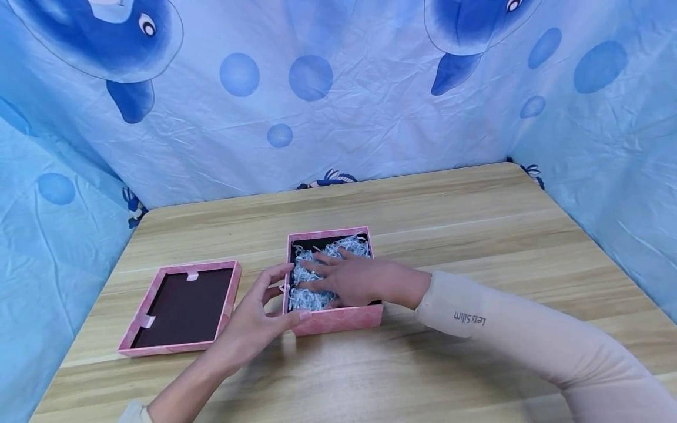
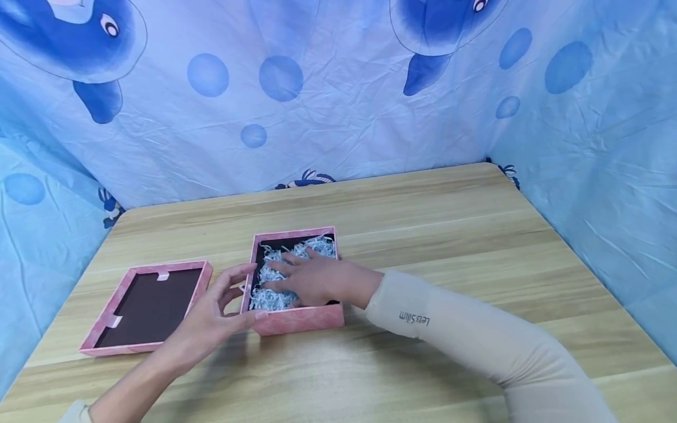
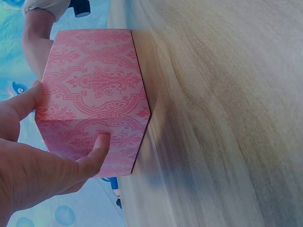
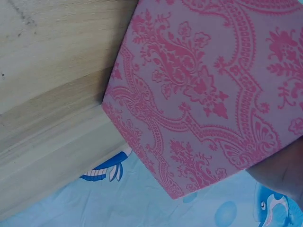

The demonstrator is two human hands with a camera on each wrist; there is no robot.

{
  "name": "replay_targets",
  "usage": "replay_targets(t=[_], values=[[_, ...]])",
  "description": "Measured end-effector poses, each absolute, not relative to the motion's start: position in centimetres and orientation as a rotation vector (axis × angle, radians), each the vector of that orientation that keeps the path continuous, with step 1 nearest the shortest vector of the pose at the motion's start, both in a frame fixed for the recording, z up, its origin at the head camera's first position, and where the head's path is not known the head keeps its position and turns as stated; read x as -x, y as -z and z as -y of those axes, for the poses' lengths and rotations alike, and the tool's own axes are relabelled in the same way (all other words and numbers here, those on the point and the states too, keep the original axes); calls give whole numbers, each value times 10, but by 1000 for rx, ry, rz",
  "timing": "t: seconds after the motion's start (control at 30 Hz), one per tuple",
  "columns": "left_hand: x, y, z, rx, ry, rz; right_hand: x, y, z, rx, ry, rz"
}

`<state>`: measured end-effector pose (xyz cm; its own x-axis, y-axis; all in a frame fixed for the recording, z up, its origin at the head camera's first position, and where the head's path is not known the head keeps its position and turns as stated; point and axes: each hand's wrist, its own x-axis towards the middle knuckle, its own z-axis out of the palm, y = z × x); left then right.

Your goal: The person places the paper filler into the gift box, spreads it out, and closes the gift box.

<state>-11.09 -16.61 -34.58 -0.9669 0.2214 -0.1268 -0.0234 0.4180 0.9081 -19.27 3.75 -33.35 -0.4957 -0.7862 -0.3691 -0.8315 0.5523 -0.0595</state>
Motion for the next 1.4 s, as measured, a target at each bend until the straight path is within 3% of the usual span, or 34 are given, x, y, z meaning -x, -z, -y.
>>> replay_targets(t=[0.57,0.83,1.4], values=[[112,344,167,-187,-1598,-2421,181,299,-53,1377,-1,-2528],[112,343,167,-201,-1574,-2430,170,303,-51,1485,115,-2419],[114,344,166,-187,-1614,-2406,184,315,-46,1251,-1,-2378]])
